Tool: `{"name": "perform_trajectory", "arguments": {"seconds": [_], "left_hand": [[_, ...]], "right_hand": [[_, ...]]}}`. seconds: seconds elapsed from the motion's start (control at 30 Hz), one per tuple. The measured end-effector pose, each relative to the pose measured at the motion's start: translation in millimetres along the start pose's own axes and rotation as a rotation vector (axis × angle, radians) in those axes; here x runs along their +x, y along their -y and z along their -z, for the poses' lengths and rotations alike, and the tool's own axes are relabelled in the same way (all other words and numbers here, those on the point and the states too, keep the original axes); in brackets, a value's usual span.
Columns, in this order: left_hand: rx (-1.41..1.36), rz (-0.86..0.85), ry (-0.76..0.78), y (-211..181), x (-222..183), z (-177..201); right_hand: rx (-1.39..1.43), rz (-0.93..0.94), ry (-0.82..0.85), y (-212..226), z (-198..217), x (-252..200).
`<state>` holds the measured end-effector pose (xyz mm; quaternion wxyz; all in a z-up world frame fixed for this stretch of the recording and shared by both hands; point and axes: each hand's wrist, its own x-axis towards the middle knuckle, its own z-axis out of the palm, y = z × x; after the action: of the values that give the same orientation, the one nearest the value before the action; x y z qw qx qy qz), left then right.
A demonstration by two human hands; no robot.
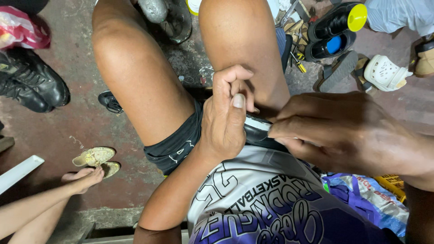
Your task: The person repairs a shoe by cleaning parts with a cloth and applying adhesive from a small bottle to the sole and upper components.
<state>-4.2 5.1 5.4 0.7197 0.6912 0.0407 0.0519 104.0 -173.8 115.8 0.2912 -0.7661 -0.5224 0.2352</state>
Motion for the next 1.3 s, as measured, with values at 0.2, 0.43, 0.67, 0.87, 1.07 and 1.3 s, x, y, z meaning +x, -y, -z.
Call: {"name": "perform_trajectory", "arguments": {"seconds": [0.2,0.43,0.67,0.87,1.07,1.3], "left_hand": [[0.019,-0.016,-0.007,-1.2,-1.7,-1.6],[0.034,-0.024,0.005,-0.9,-1.0,-4.7],[0.093,-0.044,0.007,-4.7,1.5,-5.7],[0.091,-0.053,-0.008,-3.4,0.9,-6.4],[0.044,-0.082,0.004,3.6,0.9,-4.7],[0.426,-0.258,-0.195,7.6,-28.1,-4.6]], "right_hand": [[-0.046,-0.136,-0.036,-6.5,-15.9,3.2],[-0.05,-0.172,0.049,-7.7,-9.6,15.1],[-0.001,-0.238,0.225,-12.3,-6.0,28.7],[0.081,-0.18,0.227,-22.3,-11.3,32.5],[0.092,-0.408,0.276,-33.0,-28.0,27.1],[0.25,-0.33,0.132,-37.2,-39.7,10.2]]}}
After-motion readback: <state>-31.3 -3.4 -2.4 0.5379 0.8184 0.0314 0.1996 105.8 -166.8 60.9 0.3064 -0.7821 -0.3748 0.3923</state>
